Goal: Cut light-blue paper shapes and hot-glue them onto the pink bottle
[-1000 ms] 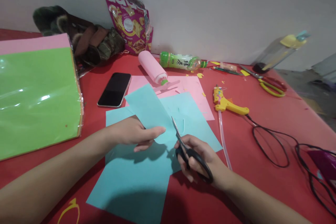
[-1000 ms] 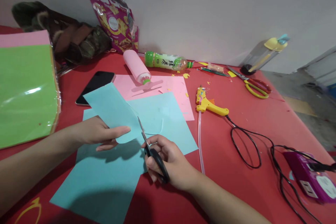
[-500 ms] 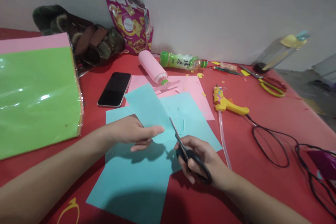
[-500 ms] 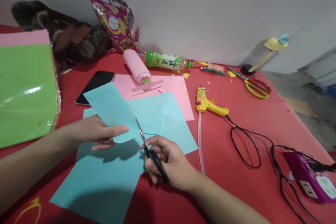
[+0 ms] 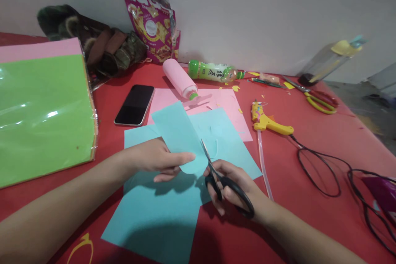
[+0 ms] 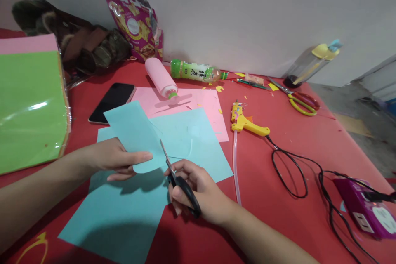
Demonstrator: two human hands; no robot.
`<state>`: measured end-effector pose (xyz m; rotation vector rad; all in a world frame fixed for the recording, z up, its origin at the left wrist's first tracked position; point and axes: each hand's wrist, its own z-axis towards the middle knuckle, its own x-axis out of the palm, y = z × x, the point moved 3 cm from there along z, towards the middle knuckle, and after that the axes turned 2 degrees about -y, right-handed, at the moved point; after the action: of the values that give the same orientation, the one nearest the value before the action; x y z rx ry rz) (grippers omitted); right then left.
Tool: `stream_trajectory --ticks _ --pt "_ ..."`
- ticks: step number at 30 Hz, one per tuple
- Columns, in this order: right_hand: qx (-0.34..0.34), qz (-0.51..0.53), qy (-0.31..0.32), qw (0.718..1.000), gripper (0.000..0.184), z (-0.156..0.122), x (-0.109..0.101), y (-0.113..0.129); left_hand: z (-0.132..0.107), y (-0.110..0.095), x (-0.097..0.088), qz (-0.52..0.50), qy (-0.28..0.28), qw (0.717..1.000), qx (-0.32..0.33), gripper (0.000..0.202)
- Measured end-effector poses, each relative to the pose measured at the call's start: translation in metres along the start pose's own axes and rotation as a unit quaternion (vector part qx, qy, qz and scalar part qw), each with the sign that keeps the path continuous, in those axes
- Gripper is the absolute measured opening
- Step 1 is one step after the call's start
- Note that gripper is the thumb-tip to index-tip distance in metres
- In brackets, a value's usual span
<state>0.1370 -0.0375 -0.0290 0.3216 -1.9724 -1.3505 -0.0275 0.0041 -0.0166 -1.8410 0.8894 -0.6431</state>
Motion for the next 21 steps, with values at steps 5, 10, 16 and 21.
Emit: stream_trajectory --ticks 5,10,16,21 --pt "0.001 -0.003 0.001 1.0 0.042 -0.001 -0.0001 0.0002 0.0012 0.004 0.0002 -0.009 -0.003 1.0 -0.016 0.054" --pt "-0.003 -0.004 0.005 1.0 0.042 -0.0013 -0.0005 -0.0002 0.0018 0.0014 0.0016 -0.046 -0.01 0.999 -0.007 0.052" --pt "0.002 0.002 0.0 1.0 0.042 -0.0017 -0.0013 -0.0015 0.0025 -0.0001 0.0022 -0.092 -0.012 0.996 -0.011 0.05" --pt "0.005 0.009 -0.001 1.0 0.042 -0.0018 -0.002 -0.0023 0.0031 -0.0011 0.0024 -0.133 -0.012 0.991 -0.002 0.047"
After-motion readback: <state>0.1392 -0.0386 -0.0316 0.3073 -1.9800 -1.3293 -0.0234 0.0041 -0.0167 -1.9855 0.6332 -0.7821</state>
